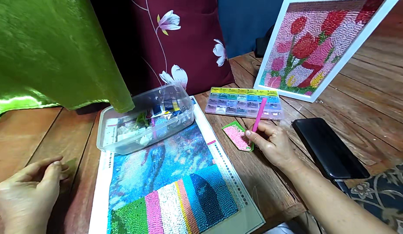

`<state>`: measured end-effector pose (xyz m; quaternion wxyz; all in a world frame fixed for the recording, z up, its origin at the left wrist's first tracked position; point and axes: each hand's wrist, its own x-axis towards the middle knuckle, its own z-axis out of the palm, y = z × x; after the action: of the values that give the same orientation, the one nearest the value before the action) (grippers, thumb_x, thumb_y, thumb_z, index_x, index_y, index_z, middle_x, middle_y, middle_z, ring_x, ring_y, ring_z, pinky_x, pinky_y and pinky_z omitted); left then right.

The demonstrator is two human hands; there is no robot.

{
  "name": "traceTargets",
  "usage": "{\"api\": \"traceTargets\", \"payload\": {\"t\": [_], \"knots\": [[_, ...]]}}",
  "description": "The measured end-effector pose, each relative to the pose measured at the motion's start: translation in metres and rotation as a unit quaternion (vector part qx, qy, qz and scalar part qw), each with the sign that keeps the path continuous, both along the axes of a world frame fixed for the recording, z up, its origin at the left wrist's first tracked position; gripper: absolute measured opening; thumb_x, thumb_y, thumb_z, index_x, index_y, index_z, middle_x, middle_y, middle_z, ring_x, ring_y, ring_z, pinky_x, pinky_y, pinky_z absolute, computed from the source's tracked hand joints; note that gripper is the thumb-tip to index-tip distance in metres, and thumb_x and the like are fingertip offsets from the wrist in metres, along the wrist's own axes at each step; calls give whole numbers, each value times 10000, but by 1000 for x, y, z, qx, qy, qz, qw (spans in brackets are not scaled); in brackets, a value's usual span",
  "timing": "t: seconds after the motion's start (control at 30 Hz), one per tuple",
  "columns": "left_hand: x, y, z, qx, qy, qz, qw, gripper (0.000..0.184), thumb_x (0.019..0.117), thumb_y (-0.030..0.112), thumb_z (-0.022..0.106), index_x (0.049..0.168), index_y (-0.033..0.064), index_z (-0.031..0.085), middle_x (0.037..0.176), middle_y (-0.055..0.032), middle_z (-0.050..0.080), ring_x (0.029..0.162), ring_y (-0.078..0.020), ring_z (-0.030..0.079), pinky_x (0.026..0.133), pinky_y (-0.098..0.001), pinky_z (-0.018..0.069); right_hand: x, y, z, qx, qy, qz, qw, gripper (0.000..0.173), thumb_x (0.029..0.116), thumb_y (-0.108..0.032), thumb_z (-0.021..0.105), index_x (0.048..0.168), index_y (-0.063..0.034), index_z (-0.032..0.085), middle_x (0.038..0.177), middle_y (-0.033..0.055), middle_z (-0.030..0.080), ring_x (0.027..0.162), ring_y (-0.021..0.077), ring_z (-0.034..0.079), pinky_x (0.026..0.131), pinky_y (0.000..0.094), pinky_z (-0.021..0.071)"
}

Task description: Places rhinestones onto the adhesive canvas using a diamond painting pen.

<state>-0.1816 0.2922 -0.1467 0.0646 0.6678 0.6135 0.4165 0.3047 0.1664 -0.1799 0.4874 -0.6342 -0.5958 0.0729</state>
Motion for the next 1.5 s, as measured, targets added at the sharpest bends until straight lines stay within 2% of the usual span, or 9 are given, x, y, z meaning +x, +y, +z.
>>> {"api": "traceTargets", "payload": {"t": [0.2,0.27,0.67,0.8,1.0,1.17,1.27,1.5], "knots": [[-1,0,0,-8,9,0,1000,333,1040,137,468,1155,-132,627,820,-144,622,603,-41,505,591,-232,470,1,0,-1,4,-6,4,1000,206,949,-231,601,801,-105,667,684,-74,542,649,-16,506,630,182,404],[-1,0,0,-6,12,2,1000,330,1038,137,469,1148,-130,628,814,-136,619,599,-29,505,586,-219,469,1,0,-2,9,-2,6,1000,200,950,-221,608,809,-97,675,683,-69,550,642,-26,510,618,161,410],[0,1,0,-8,1,9,1000,328,1043,145,470,1157,-118,630,814,-114,622,605,-17,516,591,-207,474,1,0,-1,0,-11,11,1000,191,941,-216,611,799,-102,668,680,-71,540,640,-19,505,615,174,400],[1,1,1,-4,2,8,1000,328,1037,133,472,1147,-131,632,820,-144,627,612,-33,513,602,-215,469,1,0,-1,3,-10,17,1000,189,940,-209,603,795,-107,667,678,-74,550,639,-25,513,621,170,409],[1,1,0,-6,-5,6,1000,318,1036,132,481,1153,-124,627,807,-108,622,593,4,506,575,-178,460,0,0,-1,8,-1,26,1000,190,943,-206,603,806,-97,675,678,-72,556,630,-38,519,605,149,413],[-1,1,-1,-6,1,4,1000,334,1038,148,472,1154,-123,629,836,-144,624,619,-37,518,600,-220,475,1,-1,-1,-1,3,32,999,184,939,-214,598,806,-114,675,688,-80,564,639,-38,528,609,151,424],[-3,3,-2,-3,2,5,1000,341,1036,162,473,1151,-118,630,827,-132,627,610,-27,523,594,-214,479,1,-1,-1,-9,-4,37,999,186,941,-221,600,807,-119,679,703,-78,567,667,-25,532,639,171,426],[-2,2,-1,-5,0,13,1000,334,1033,153,477,1159,-112,636,841,-154,631,614,-51,524,597,-232,474,0,-1,-1,0,-13,26,1000,188,941,-205,601,803,-100,673,686,-71,550,641,-31,509,614,159,402]]}}
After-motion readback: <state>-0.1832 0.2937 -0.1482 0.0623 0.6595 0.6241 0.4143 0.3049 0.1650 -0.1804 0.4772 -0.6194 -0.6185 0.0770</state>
